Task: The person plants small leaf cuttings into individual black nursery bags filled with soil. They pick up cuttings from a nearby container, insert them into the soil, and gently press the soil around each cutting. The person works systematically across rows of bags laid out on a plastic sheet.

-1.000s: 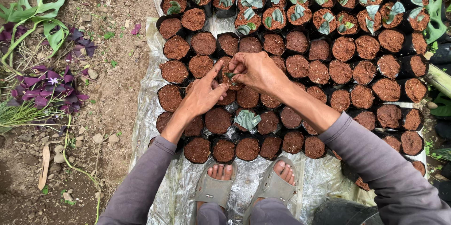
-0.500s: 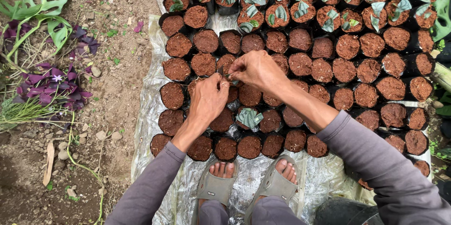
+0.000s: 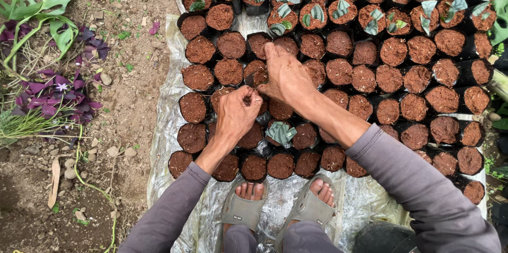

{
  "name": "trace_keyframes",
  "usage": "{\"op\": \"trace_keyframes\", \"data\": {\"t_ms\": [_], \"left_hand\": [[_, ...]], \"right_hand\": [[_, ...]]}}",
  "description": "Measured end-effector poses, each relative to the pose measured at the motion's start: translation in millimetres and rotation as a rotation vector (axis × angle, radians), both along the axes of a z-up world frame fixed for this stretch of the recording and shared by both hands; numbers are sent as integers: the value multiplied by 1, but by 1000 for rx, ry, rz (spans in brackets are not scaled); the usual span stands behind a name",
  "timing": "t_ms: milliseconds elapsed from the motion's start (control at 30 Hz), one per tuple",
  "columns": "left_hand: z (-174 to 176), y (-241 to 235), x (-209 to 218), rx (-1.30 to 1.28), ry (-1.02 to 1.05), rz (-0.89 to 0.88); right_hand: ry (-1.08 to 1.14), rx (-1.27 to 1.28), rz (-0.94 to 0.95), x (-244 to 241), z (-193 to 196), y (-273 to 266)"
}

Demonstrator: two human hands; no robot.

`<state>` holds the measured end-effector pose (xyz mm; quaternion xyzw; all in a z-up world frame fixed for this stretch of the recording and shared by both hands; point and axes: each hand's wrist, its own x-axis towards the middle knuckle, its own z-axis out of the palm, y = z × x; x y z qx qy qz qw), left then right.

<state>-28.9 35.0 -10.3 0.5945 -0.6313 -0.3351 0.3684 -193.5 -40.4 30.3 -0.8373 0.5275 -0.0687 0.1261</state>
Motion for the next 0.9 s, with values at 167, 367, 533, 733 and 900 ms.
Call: {"op": "trace_keyframes", "data": {"t_ms": [167,367,533,733,900], "left_hand": [[-7,-2,-3,93,19,-24],[0,-2,-1,81,-29,-42],[7,-4,10,116,15,-33],[6,-8,29,221,-28,1],[-4,-7,41,3,35,-7]], "right_hand": [[-62,163,5,2,0,3],[-58,32,26,9,6,6],[-194,451,-92,1,19,-4],[-495,322,-59,-42,39,-3],[-313,365,-253,-86,42,51]]}}
